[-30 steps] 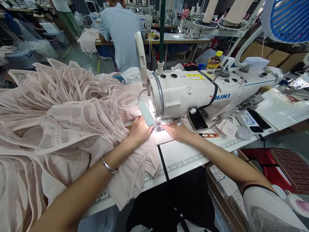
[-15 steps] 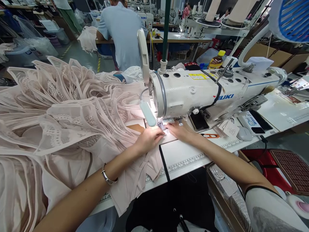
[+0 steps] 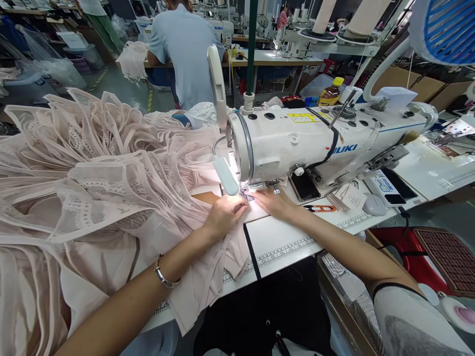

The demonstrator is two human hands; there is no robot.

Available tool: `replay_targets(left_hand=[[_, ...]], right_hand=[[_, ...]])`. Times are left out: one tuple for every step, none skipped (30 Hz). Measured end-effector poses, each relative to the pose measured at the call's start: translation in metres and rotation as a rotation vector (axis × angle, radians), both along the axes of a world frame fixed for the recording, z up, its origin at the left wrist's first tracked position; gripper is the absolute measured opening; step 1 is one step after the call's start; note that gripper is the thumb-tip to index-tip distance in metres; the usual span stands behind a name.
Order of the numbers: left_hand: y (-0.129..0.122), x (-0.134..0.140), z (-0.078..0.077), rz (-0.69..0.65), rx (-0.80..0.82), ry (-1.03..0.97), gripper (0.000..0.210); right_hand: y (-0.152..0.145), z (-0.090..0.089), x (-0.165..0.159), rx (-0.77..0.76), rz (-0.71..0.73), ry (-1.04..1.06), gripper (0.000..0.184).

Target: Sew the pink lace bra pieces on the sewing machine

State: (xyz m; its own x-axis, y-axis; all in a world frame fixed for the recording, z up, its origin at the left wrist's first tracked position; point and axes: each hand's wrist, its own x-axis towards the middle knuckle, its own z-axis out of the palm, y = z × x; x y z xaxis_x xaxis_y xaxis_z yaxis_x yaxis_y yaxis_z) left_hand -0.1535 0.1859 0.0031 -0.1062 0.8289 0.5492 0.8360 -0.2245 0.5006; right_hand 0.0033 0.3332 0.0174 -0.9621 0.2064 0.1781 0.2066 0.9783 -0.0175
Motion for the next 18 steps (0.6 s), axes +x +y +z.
replay_targets(left_hand=[[0.0,0.0,0.0,-0.014,-0.022,0.028,0.016],[-0.001,0.0,0.0,-0.026,-0.048,0.054,0.016],[-0.002,0.0,0.0,-0.034,-0.077,0.076,0.016],[-0.003,0.0,0.002,-0.033,-0.109,0.094,0.015],[-0.003,0.0,0.004,-0.015,-0.146,0.109,0.015],[-0.003,-0.001,0.006,0.024,-0.187,0.118,0.015],[-0.003,-0.002,0.009,0.081,-0.229,0.121,0.016],[-0.001,-0.003,0.013,0.152,-0.27,0.115,0.017],[0.002,-0.005,0.017,0.223,-0.307,0.096,0.017],[0.006,-0.008,0.02,0.285,-0.34,0.056,0.017],[0.01,-0.011,0.024,0.33,-0.369,0.003,0.016],[0.015,-0.014,0.027,0.356,-0.392,-0.056,0.016],[0.02,-0.018,0.03,0.371,-0.408,-0.111,0.017],[0.024,-0.022,0.032,0.379,-0.417,-0.157,0.019],[0.029,-0.025,0.033,0.383,-0.421,-0.19,0.021],[0.032,-0.028,0.034,0.386,-0.418,-0.214,0.022],[0.035,-0.03,0.034,0.389,-0.411,-0.237,0.024],[0.037,-0.032,0.033,0.393,-0.402,-0.268,0.025]], right_hand=[[0.001,0.001,-0.001,-0.059,0.008,-0.017,0.037],[0.001,0.002,-0.001,-0.127,0.008,-0.043,0.037],[0.001,0.004,-0.002,-0.198,-0.002,-0.079,0.036],[0.0,0.006,-0.003,-0.26,-0.024,-0.119,0.035],[-0.001,0.007,-0.003,-0.308,-0.053,-0.156,0.035],[-0.003,0.009,-0.003,-0.337,-0.082,-0.185,0.036],[-0.004,0.01,-0.003,-0.349,-0.103,-0.205,0.037],[-0.005,0.011,-0.003,-0.349,-0.114,-0.22,0.038],[-0.006,0.012,-0.002,-0.341,-0.118,-0.234,0.04],[-0.006,0.012,-0.001,-0.327,-0.124,-0.245,0.042],[-0.005,0.011,-0.001,-0.309,-0.133,-0.256,0.044],[-0.005,0.01,0.0,-0.289,-0.144,-0.265,0.045],[-0.003,0.009,0.001,-0.268,-0.154,-0.269,0.046],[-0.002,0.007,0.001,-0.244,-0.159,-0.265,0.046],[0.0,0.006,0.002,-0.221,-0.16,-0.254,0.046],[0.001,0.004,0.002,-0.206,-0.157,-0.243,0.046],[0.003,0.003,0.002,-0.203,-0.157,-0.235,0.045],[0.003,0.003,0.002,-0.212,-0.163,-0.231,0.046]])
